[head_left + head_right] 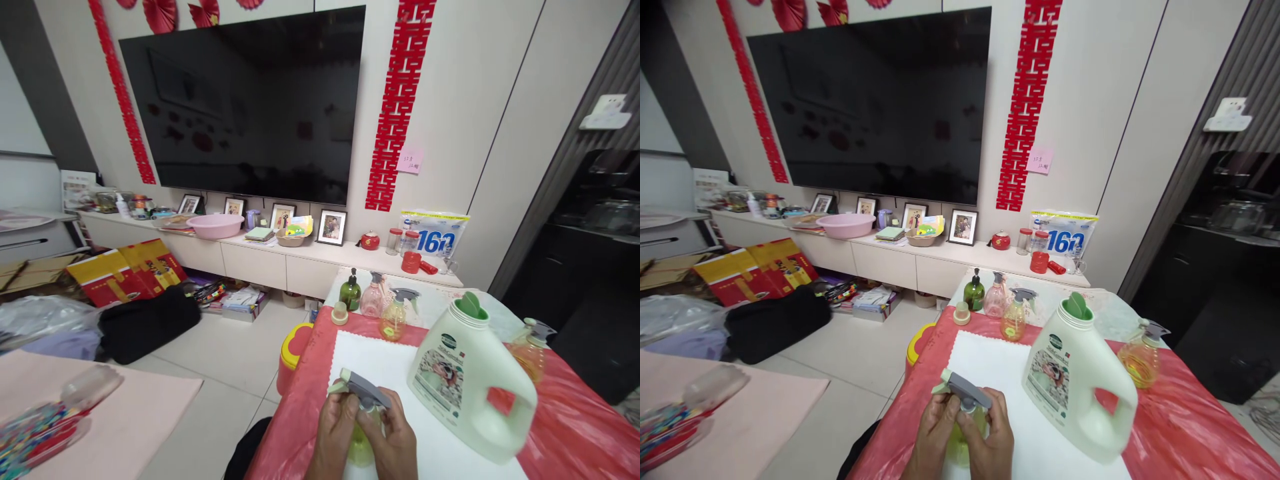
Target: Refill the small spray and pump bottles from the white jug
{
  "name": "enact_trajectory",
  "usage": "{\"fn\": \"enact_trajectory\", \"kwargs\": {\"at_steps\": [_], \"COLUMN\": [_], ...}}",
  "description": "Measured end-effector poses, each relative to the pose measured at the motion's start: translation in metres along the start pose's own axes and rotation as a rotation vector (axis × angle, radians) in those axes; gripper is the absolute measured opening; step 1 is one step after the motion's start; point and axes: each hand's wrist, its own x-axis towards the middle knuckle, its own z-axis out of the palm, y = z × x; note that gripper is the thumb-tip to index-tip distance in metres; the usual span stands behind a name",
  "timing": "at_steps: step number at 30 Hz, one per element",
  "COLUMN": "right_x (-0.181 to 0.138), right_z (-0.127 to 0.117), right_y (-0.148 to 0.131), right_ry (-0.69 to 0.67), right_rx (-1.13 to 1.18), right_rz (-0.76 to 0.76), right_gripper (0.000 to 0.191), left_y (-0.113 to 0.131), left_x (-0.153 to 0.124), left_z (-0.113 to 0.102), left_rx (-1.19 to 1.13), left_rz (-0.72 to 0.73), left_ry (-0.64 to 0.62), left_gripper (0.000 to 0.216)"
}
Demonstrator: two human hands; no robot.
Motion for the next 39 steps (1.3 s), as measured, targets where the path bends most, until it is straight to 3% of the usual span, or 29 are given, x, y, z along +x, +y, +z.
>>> {"fn": "enact_trajectory", "kwargs": {"at_steps": [7,13,17,25,39], "right_x": [0.002,0.002,0.001,0.009,-0.002], "right_z": [-0.012,-0.01,-0.007,-0.015,0.001], "right_y": [-0.009,-0.015,-0.02,-0.037,-0.042], "right_ry": [-0.161,-0.107,-0.054,-0.182,0.045], "right_rx": [-0.01,-0.046,-0.095,-0.133,-0.157], "right_rz": [-0.027,-0.008,-0.004,0.009,0.04], "right_gripper": [0.045,0.045,0.042,0.046,0.035], "left_y": [0.02,0.022,0.022,0.02,0.015], "left_x": [-0.005,-0.005,-0.005,0.0,0.0], "left_z": [0.01,0.015,0.011,0.011,0.011], "left_rx": [0.062,-0.003,-0.023,-0.007,-0.036], "left_rz": [0.066,0.104,0.075,0.116,0.086], "left_ry": [-0.054,-0.033,-0.086,-0.093,0.012], "left_gripper": [0.039,0.038,0.038,0.042,0.043]}}
